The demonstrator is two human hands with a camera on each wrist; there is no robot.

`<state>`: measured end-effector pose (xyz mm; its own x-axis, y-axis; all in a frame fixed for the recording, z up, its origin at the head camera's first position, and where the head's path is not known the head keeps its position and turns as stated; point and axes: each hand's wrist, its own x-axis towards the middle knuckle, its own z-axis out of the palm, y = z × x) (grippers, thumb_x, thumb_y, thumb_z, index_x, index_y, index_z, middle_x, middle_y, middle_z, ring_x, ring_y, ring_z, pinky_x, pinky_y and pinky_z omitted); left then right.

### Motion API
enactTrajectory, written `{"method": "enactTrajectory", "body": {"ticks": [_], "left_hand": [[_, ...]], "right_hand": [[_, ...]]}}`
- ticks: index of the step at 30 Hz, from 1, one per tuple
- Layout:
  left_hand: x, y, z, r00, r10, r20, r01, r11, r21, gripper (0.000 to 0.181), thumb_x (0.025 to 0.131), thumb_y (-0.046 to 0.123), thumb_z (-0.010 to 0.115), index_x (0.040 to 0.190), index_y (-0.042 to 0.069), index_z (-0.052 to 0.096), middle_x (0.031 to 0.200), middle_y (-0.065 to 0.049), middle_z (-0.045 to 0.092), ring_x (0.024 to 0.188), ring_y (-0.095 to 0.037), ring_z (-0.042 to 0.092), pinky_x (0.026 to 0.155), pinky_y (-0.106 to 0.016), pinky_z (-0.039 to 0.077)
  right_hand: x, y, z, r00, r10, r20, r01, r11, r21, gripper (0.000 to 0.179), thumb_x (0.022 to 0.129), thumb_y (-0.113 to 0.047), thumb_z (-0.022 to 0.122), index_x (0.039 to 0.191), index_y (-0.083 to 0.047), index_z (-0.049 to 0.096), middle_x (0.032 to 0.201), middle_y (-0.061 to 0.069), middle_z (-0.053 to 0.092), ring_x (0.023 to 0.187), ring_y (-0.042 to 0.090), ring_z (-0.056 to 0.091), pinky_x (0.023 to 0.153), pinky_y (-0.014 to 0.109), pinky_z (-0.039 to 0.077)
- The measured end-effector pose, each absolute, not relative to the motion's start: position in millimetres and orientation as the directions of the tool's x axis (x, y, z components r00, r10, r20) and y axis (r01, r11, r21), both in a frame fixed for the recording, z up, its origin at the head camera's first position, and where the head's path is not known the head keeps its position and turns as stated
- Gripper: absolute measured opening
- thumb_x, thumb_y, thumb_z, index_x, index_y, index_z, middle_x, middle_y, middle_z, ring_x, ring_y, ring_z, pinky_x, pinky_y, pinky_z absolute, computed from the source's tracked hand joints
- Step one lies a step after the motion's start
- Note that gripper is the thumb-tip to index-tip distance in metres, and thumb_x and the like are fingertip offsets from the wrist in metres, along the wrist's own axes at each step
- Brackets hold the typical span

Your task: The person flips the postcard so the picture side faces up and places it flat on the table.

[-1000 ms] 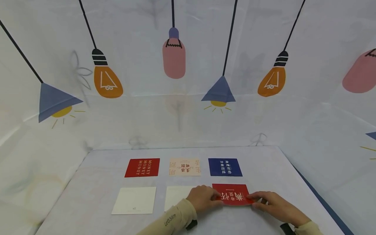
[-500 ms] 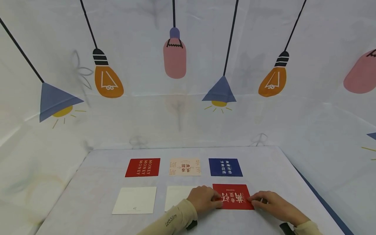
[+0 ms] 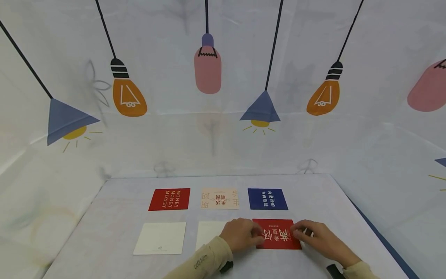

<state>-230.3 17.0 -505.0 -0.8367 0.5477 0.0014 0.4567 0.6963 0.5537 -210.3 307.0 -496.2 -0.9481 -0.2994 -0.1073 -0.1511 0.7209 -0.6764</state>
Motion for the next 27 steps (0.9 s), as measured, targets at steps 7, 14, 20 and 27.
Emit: {"method": "enactTrajectory", "body": {"ticks": [7,14,20,27], "left_hand": [[-233.6,-8.7,-489.8,-0.853,0.520,0.050,0.451,0.683,0.574,0.026,0.088,0.038,0.079,0.109,0.023,0.078,0.077,0.021,0.059,0.068,0.000,0.050,0.061,-0.023,0.042],[-238.4,-46.6,-484.2,-0.874,0.479,0.081,0.445,0.724,0.526,0.031,0.087,0.037,0.080,0.114,0.023,0.075,0.085,0.017,0.063,0.072,-0.001,0.053,0.064,-0.024,0.045],[-237.2,-78.6,-480.4,-0.890,0.451,0.071,0.423,0.757,0.497,0.041,0.081,0.037,0.086,0.117,0.021,0.074,0.093,0.009,0.066,0.078,-0.005,0.056,0.068,-0.028,0.047],[-232.8,-111.6,-479.7,-0.911,0.410,0.044,0.381,0.794,0.473,0.052,0.073,0.040,0.090,0.118,0.019,0.073,0.096,0.005,0.064,0.079,-0.010,0.054,0.068,-0.031,0.049]], "right_hand": [[-214.1,285.5,-486.6,-0.978,-0.207,0.027,-0.171,0.721,-0.672,0.029,0.096,-0.028,0.072,0.120,-0.012,0.070,0.100,-0.004,0.066,0.084,0.014,0.057,0.070,0.024,0.051],[-219.6,264.5,-483.9,-0.952,-0.283,0.114,-0.280,0.665,-0.692,0.038,0.097,-0.026,0.071,0.131,-0.010,0.063,0.101,-0.003,0.061,0.085,0.011,0.058,0.074,0.026,0.052],[-222.5,243.7,-485.8,-0.946,-0.304,0.116,-0.286,0.606,-0.742,0.048,0.095,-0.025,0.073,0.138,-0.010,0.057,0.110,0.009,0.061,0.082,0.012,0.060,0.072,0.025,0.052],[-226.5,223.2,-491.5,-0.938,-0.331,0.102,-0.298,0.623,-0.723,0.052,0.093,-0.030,0.076,0.138,-0.013,0.057,0.112,0.008,0.060,0.081,0.012,0.056,0.071,0.024,0.051]]}}
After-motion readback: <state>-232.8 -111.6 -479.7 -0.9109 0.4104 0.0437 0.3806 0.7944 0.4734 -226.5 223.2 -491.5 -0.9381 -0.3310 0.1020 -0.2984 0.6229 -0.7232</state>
